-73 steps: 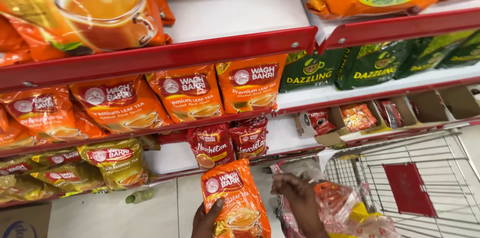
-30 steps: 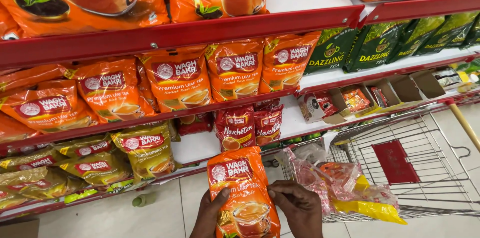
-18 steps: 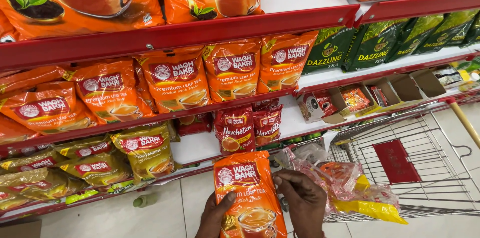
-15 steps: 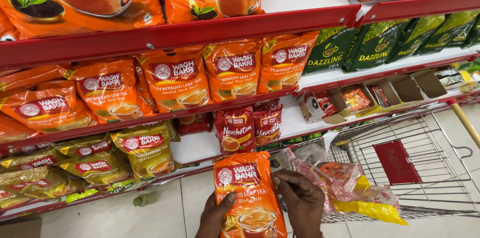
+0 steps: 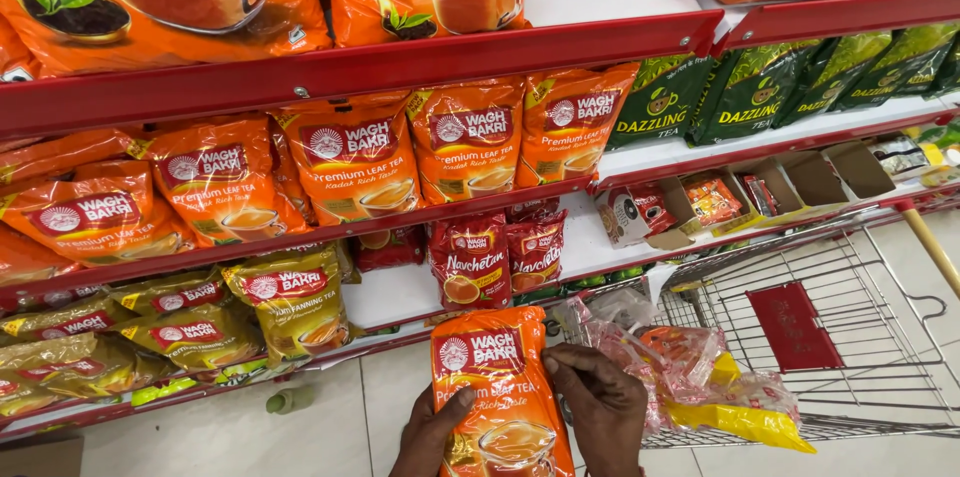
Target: Selecting tea packets from shelves and placing them into a shopping cart.
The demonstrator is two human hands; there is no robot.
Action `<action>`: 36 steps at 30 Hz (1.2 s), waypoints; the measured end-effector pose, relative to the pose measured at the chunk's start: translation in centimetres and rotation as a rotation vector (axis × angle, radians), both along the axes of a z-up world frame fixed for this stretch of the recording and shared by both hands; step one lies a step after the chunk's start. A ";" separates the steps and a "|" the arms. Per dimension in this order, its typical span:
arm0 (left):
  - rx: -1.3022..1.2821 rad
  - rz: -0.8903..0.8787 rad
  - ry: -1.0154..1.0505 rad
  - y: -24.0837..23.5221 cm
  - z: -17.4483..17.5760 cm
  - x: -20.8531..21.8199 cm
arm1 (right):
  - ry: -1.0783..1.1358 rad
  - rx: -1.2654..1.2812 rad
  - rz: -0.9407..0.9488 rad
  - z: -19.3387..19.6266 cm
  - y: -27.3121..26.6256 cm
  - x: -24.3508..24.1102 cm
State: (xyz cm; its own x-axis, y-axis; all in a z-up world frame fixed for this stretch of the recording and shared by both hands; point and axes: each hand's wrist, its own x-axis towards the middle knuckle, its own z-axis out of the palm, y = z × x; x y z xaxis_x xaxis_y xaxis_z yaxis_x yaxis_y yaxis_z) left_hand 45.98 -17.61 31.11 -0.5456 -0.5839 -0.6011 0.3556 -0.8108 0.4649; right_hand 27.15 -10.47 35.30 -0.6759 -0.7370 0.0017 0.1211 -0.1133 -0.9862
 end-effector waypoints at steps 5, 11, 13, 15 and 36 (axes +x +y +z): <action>0.009 0.000 -0.011 -0.1 -0.5 0.1 | 0.034 -0.011 0.008 -0.2 0.1 -0.1; 0.020 -0.010 -0.018 0.2 -0.4 0.3 | 0.036 0.013 -0.009 0.6 0.1 0.7; 0.018 -0.002 0.005 0.3 -1.0 0.3 | 0.035 0.032 -0.033 0.7 0.0 0.8; 0.019 -0.006 -0.016 0.2 0.3 0.3 | 0.021 0.039 -0.055 0.4 0.1 0.7; -1.008 -0.406 -0.749 -1.7 6.8 0.6 | 0.958 -0.048 0.448 4.5 -2.7 4.0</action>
State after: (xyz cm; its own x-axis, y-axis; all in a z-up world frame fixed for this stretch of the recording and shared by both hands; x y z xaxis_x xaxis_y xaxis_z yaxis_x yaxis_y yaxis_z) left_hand 46.62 -19.34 37.90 -0.5146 -0.8252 -0.2326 -0.4350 0.0175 0.9003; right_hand 31.16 -13.18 39.84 -0.0435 -0.9039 0.4255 -0.6644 -0.2919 -0.6880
